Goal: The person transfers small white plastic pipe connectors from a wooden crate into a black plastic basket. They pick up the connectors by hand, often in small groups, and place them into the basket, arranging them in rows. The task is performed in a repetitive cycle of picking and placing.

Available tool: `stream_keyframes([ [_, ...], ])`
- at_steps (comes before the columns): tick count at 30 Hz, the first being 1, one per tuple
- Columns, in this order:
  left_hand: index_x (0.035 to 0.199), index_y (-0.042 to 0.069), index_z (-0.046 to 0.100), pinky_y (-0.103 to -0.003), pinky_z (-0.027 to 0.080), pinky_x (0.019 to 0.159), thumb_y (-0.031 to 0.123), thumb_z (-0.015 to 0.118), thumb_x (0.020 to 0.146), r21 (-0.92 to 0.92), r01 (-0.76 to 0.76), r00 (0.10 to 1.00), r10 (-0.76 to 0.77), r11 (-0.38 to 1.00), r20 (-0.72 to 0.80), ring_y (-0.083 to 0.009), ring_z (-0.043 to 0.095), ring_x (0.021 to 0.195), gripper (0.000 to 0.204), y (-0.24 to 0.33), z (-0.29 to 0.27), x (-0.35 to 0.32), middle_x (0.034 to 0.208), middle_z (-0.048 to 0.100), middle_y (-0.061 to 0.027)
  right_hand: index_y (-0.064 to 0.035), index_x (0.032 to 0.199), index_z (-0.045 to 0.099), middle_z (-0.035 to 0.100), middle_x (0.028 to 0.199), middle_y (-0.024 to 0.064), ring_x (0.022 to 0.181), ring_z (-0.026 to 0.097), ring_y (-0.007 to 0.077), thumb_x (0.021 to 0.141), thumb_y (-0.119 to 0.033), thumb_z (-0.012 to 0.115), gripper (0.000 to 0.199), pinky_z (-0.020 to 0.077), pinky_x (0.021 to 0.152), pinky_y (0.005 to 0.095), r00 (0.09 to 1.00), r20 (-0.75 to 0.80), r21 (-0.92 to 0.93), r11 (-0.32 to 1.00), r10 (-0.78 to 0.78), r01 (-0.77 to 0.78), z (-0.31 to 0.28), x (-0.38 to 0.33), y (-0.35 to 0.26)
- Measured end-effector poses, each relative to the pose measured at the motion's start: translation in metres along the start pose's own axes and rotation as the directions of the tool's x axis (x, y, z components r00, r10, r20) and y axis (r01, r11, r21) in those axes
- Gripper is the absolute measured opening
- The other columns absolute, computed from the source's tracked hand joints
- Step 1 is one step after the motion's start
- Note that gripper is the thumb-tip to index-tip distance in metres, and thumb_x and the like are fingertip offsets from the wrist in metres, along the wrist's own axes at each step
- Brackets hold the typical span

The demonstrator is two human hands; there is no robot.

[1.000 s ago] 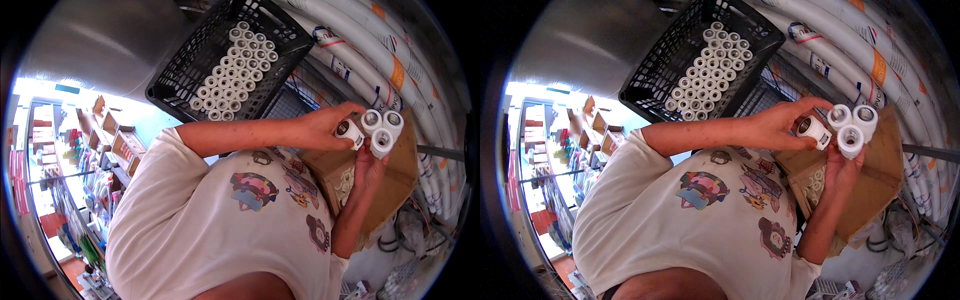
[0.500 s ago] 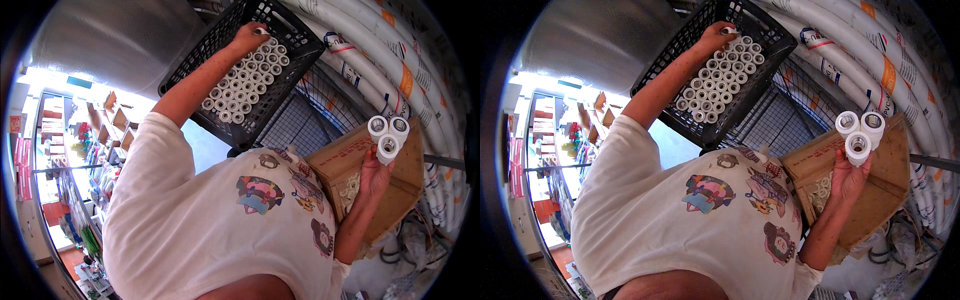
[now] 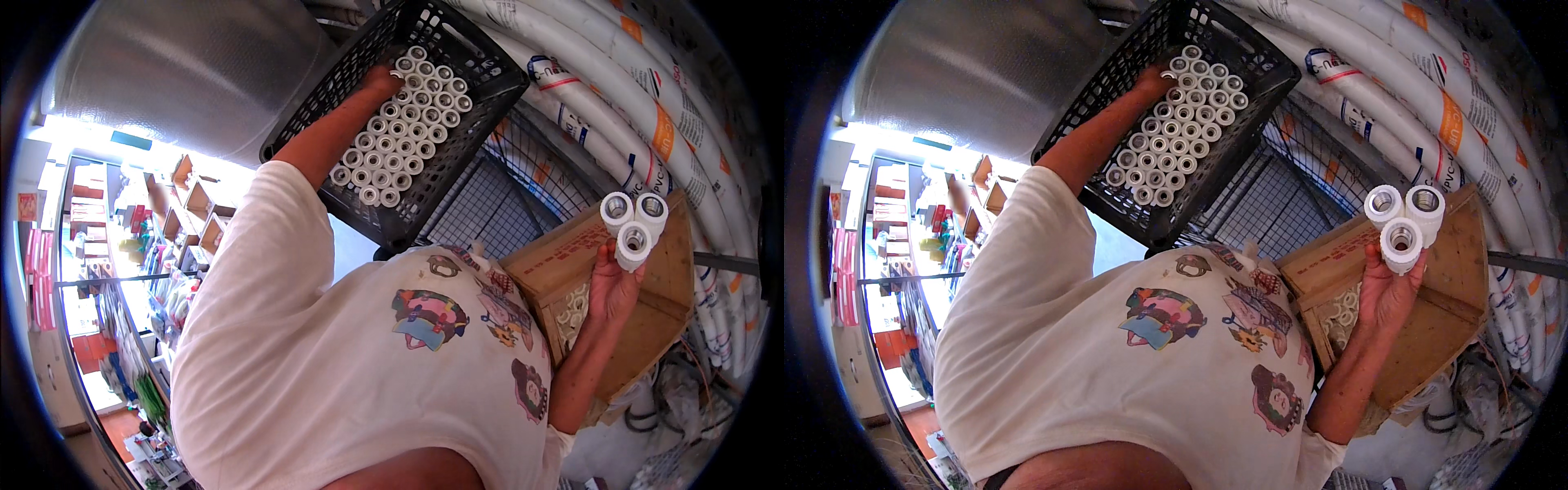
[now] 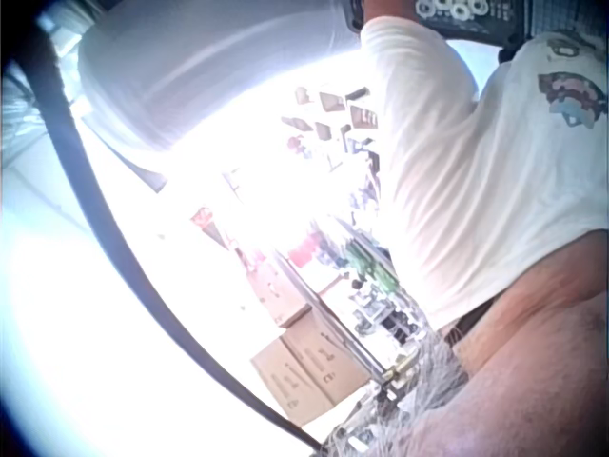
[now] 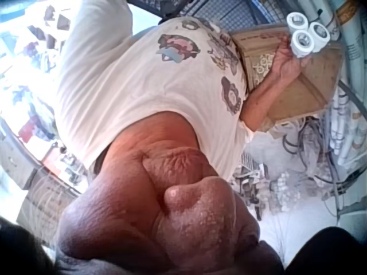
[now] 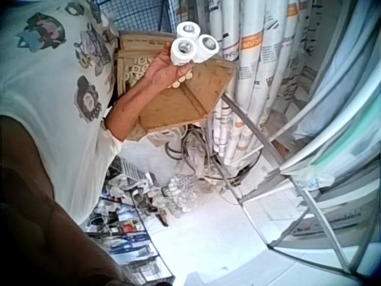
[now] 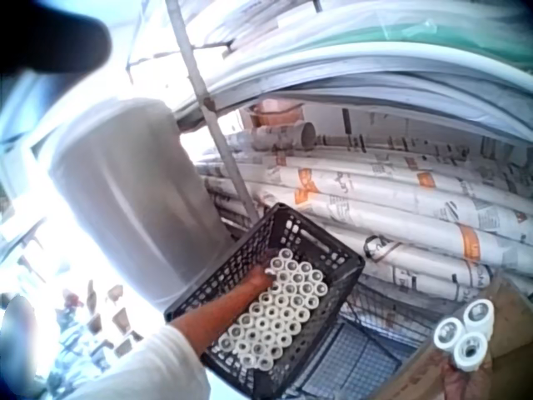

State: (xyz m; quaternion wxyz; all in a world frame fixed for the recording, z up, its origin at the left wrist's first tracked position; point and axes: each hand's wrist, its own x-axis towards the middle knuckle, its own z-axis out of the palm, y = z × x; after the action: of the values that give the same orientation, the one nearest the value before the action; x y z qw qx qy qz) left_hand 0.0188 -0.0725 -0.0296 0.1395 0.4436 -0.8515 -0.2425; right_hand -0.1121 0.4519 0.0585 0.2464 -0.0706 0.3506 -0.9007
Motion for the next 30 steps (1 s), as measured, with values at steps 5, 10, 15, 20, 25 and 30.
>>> stream_keyframes([
  [5, 0.099, 0.008, 0.065, -0.037, 0.045, 0.085, 0.022, 0.061, 0.068, -0.101, 0.02, 1.0, -0.022, 0.995, -0.018, -0.0304, 0.06, 0.096, 0.034, -0.033, 0.015, 0.02, 0.099, 0.063, -0.0166, -0.0035, 0.121, 0.044, 0.057, 0.107, 0.0149, 0.089, 0.06, 0.0235, 0.079, -0.005, 0.061, 0.046, 0.0538, 0.078, 0.0345, 1.0, 0.008, -0.055, 0.998, 0.0, 0.0, 0.001, 0.0, 0.0],
  [10, 0.098, 0.007, 0.065, -0.038, 0.045, 0.084, 0.023, 0.057, 0.07, 0.069, 0.004, 1.0, -0.005, 0.998, 0.011, -0.0329, 0.059, 0.095, 0.033, -0.021, 0.015, 0.02, 0.098, 0.062, -0.0189, -0.0033, 0.12, 0.045, 0.057, 0.107, 0.0147, 0.09, 0.06, 0.0241, 0.079, -0.004, 0.061, 0.044, 0.0533, 0.079, 0.0352, 1.0, 0.009, -0.052, 0.999, -0.006, 0.007, 0.003, -0.002, -0.002],
  [15, 0.1, 0.006, 0.064, -0.039, 0.044, 0.086, 0.024, 0.057, 0.07, 0.122, -0.066, 0.998, 0.064, 0.99, 0.023, -0.033, 0.057, 0.098, 0.035, -0.021, 0.005, 0.017, 0.103, 0.061, -0.0193, -0.0053, 0.124, 0.041, 0.055, 0.112, 0.0125, 0.091, 0.061, 0.0242, 0.08, 0.002, 0.058, 0.048, 0.0561, 0.074, 0.0378, 0.999, -0.027, -0.004, 1.0, 0.025, -0.025, 0.002, 0.0, -0.001],
  [20, 0.114, 0.006, 0.053, -0.039, 0.042, 0.09, 0.025, 0.06, 0.071, 0.216, -0.028, 1.0, 0.03, 0.976, -0.008, -0.0341, 0.052, 0.106, 0.048, 0.019, -0.011, 0.0, 0.116, 0.053, -0.0202, -0.0054, 0.124, 0.041, 0.055, 0.113, 0.0121, 0.091, 0.061, 0.0242, 0.08, 0.001, 0.058, 0.048, 0.0557, 0.075, 0.038, 1.0, 0.014, 0.001, 1.0, 0.025, -0.025, -0.005, 0.002, -0.001],
  [25, 0.118, 0.005, 0.048, -0.041, 0.043, 0.089, 0.028, 0.065, 0.073, 0.198, -0.378, 0.895, 0.412, 0.904, -0.17, -0.034, 0.053, 0.101, 0.053, 0.085, -0.028, -0.038, 0.114, 0.051, -0.0187, -0.0055, 0.124, 0.041, 0.055, 0.114, 0.0115, 0.092, 0.061, 0.0245, 0.079, 0.0, 0.059, 0.049, 0.0551, 0.077, 0.038, 1.0, -0.006, -0.016, 0.999, 0.029, -0.029, -0.004, 0.001, 0.0],
  [30, 0.112, 0.001, 0.053, -0.03, 0.051, 0.07, 0.019, 0.068, 0.074, -0.508, -0.567, 0.743, 0.668, 0.648, 0.023, -0.019, 0.062, 0.081, 0.044, 0.183, -0.03, -0.1, 0.105, 0.056, -0.0135, -0.0053, 0.125, 0.041, 0.054, 0.114, 0.0111, 0.092, 0.061, 0.0246, 0.077, -0.001, 0.062, 0.052, 0.0551, 0.076, 0.0378, 0.999, -0.048, -0.019, 1.0, 0.011, -0.012, 0.0, 0.001, -0.001],
])
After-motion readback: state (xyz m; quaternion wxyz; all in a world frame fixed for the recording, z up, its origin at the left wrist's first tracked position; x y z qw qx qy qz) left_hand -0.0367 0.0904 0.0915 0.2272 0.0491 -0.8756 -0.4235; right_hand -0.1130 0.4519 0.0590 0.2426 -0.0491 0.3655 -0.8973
